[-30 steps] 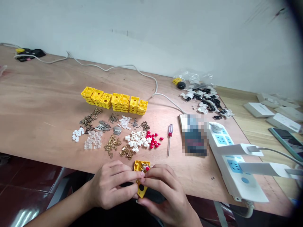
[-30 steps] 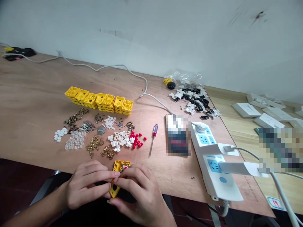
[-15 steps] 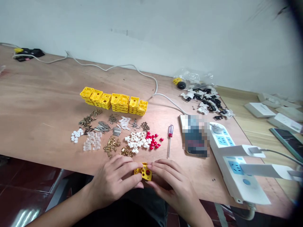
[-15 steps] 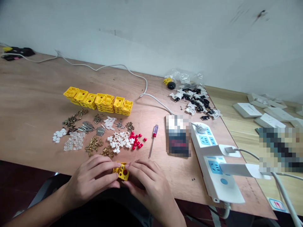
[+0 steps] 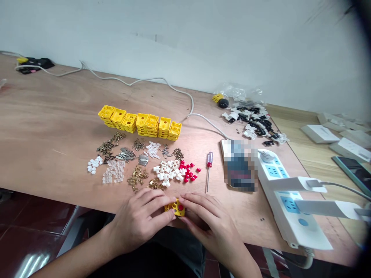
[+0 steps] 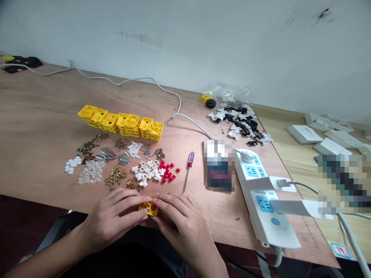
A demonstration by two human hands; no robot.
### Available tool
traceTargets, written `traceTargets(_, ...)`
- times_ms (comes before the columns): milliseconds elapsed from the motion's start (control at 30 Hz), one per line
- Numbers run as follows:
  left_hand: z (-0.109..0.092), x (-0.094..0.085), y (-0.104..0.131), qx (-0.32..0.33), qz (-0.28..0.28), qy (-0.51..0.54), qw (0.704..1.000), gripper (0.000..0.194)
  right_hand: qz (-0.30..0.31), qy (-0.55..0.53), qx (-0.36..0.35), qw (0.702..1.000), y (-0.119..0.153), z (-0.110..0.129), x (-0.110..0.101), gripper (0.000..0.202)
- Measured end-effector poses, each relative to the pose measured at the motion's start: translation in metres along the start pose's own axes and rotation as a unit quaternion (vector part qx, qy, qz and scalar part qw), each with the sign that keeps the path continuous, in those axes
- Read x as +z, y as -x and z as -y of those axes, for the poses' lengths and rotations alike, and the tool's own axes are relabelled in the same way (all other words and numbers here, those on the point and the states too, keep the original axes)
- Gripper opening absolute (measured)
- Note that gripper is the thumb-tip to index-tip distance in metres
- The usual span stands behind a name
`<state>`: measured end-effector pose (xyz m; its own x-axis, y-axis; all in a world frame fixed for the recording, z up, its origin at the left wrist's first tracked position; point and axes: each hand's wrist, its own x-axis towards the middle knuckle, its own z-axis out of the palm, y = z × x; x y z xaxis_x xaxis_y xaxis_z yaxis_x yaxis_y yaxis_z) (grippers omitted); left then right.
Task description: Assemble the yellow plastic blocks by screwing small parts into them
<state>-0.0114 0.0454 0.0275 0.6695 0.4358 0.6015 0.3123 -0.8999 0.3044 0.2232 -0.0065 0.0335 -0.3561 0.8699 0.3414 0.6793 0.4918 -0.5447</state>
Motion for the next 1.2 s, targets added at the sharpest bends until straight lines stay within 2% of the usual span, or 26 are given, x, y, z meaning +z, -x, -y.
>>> traceTargets(267, 0.0, 0.001, 0.0, -0.006, 0.014, -0.008, 1.0, 0.018, 0.006, -0.006, 0.007, 1.0, 0.001, 0.002, 0.0, 0.03)
traceTargets(500, -0.002, 0.0, -0.002, 0.023, 0.011, -0.039, 0.999, 0.014, 0.038, -0.002, 0.023, 0.999, -0.001, 0.009, -0.005, 0.029)
traceTargets(667, -0.003, -0.001, -0.002, 0.017, 0.029, -0.039, 0.999, 0.013, 0.017, -0.037, 0.048, 0.998, -0.002, 0.011, -0.004, 0.023)
traceTargets(833, -0.003, 0.0, -0.002, 0.02, 0.021, -0.035, 0.999, 0.012, -0.003, -0.034, 0.049, 0.998, -0.003, 0.01, 0.0, 0.02)
traceTargets(1033, -0.003, 0.003, -0.001, 0.017, 0.019, -0.029, 0.999, 0.007, 0.043, 0.0, 0.052, 0.998, -0.009, 0.008, -0.003, 0.019)
traceTargets(1133, -0.006, 0.001, -0.001, 0.008, 0.028, -0.031, 0.999, 0.007, 0.074, 0.023, 0.079, 0.994, -0.012, 0.012, -0.004, 0.02)
traceTargets(1200, -0.008, 0.0, -0.002, -0.006, 0.026, -0.039, 0.999, 0.007, 0.073, 0.039, 0.103, 0.991, -0.013, 0.015, -0.004, 0.023)
